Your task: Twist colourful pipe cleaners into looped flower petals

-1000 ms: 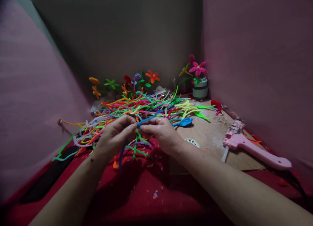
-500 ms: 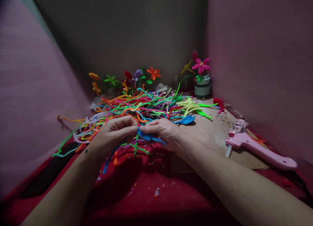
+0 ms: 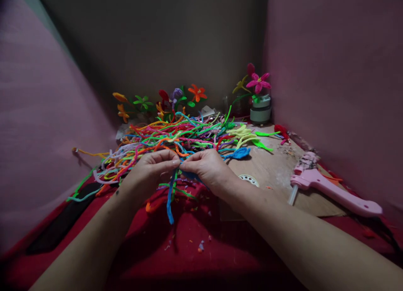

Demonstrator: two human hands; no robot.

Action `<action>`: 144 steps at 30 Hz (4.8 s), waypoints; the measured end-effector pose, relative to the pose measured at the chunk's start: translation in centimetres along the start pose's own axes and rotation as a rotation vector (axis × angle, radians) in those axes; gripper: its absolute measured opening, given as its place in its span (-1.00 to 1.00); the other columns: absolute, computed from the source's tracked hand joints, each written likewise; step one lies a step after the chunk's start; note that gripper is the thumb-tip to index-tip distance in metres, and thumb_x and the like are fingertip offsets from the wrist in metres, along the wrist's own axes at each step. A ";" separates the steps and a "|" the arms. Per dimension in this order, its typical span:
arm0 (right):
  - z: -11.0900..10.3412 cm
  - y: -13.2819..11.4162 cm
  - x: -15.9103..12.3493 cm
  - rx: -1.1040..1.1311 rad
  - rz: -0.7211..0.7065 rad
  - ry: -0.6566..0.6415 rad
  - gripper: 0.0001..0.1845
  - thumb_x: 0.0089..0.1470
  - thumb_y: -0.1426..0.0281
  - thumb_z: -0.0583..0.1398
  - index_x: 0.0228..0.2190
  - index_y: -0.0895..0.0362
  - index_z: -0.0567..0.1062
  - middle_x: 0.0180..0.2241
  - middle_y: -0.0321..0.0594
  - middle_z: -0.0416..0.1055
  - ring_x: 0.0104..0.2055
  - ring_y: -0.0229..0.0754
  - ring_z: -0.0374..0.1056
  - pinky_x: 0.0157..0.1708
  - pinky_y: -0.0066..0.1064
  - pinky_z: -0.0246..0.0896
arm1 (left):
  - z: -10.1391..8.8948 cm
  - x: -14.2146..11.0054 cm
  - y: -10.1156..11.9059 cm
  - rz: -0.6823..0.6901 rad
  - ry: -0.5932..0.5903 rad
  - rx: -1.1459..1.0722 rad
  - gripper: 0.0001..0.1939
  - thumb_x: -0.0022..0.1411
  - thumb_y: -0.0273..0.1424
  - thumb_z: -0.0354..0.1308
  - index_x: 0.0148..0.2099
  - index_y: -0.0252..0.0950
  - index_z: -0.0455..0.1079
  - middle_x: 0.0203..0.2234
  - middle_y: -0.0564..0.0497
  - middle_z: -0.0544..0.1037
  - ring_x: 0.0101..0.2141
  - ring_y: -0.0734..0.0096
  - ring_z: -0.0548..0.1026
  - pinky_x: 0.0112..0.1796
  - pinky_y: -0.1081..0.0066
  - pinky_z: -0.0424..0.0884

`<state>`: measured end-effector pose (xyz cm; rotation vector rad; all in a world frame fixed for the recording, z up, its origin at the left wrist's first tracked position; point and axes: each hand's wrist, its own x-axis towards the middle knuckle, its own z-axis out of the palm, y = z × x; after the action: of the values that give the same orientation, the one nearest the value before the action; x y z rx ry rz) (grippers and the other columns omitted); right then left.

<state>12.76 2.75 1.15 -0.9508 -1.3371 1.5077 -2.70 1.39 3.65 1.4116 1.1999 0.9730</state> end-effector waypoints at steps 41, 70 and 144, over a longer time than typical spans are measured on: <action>0.4 0.4 -0.1 0.147 0.175 -0.042 -0.93 -0.20 0.55 0.19 -0.65 0.24 0.45 -0.67 -0.18 0.44 -0.68 -0.29 0.32 -0.70 -0.52 0.17 | 0.0 0.6 -0.4 0.082 0.032 0.196 -0.78 -0.01 -0.26 0.18 -0.47 -0.34 0.32 -0.71 0.15 0.26 -0.67 0.62 0.15 -0.63 0.55 0.05; 0.1 1.0 0.4 0.148 0.169 -0.028 -0.98 -0.28 0.54 0.21 -0.65 0.22 0.45 -0.69 -0.21 0.42 -0.66 -0.27 0.30 -0.64 -0.45 0.20 | 1.3 0.7 -1.4 0.533 0.315 0.838 -0.93 0.13 -0.46 0.03 -0.39 -0.31 0.31 -0.57 0.08 0.38 -0.53 0.51 0.32 -0.46 0.50 0.24; -0.2 1.2 0.7 0.117 -0.005 0.071 -0.90 -0.28 0.44 0.23 -0.68 0.22 0.41 -0.71 -0.35 0.27 -0.65 -0.38 0.12 -0.60 -0.47 -0.02 | 2.2 -0.2 -1.5 0.216 0.144 0.056 -0.79 -0.06 -0.43 0.26 -0.38 -0.32 0.27 -0.70 0.17 0.36 -0.71 0.60 0.28 -0.69 0.58 0.22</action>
<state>12.54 3.41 -0.10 -0.9176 -1.1864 1.5173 -0.87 0.79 1.85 1.5609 1.2047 1.2163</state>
